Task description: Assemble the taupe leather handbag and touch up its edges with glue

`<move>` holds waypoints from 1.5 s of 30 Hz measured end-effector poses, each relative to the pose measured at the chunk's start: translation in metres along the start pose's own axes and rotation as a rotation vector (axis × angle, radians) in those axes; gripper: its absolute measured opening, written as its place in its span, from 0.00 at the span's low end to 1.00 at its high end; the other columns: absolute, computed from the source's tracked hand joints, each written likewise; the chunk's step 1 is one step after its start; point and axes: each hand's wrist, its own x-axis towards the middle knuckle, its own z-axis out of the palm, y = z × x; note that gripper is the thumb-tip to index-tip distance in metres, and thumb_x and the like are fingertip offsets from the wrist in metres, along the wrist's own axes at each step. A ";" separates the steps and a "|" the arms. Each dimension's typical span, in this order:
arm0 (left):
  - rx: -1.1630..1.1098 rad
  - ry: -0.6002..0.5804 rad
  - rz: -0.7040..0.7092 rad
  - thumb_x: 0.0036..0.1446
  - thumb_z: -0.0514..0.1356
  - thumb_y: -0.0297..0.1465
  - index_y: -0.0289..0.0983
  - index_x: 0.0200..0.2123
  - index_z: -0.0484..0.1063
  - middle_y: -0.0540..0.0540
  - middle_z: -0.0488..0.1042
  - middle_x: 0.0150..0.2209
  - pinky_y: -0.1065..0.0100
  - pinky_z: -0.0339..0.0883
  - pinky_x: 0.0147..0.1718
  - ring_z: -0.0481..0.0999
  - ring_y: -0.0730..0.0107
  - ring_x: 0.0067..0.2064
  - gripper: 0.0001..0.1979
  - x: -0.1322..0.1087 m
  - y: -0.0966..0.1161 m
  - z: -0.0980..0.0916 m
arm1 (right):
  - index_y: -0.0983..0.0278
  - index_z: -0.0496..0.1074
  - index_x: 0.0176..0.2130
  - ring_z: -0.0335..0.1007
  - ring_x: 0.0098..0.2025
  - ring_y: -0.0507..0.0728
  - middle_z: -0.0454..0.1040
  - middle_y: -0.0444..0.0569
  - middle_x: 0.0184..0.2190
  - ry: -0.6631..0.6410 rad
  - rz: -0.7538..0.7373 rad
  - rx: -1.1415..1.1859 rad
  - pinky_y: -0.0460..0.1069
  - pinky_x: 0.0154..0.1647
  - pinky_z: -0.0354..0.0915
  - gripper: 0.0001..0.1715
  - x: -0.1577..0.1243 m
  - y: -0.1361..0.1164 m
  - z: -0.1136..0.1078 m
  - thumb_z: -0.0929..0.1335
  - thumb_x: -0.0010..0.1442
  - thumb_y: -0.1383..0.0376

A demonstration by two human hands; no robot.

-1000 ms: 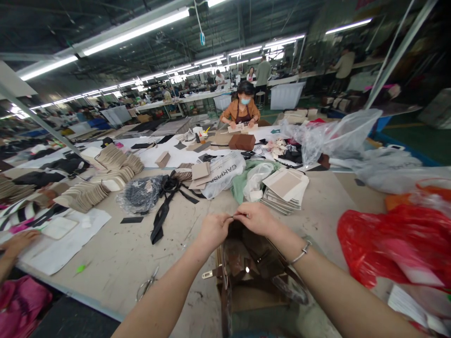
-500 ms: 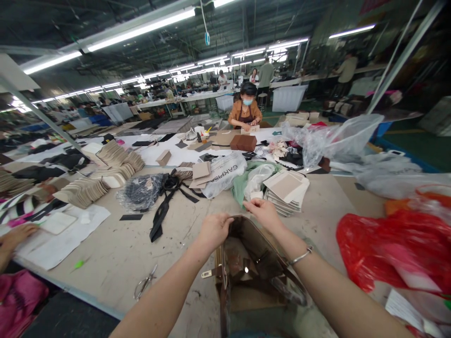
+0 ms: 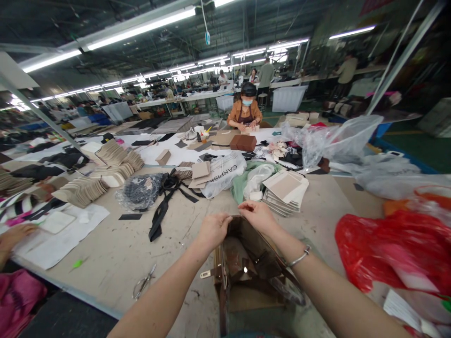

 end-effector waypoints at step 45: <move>-0.071 0.099 0.049 0.60 0.56 0.32 0.42 0.38 0.79 0.48 0.80 0.40 0.68 0.70 0.43 0.78 0.65 0.42 0.10 -0.021 -0.004 -0.007 | 0.58 0.78 0.36 0.72 0.33 0.58 0.77 0.52 0.35 -0.049 -0.514 -0.583 0.51 0.36 0.64 0.21 -0.031 -0.004 0.004 0.59 0.64 0.55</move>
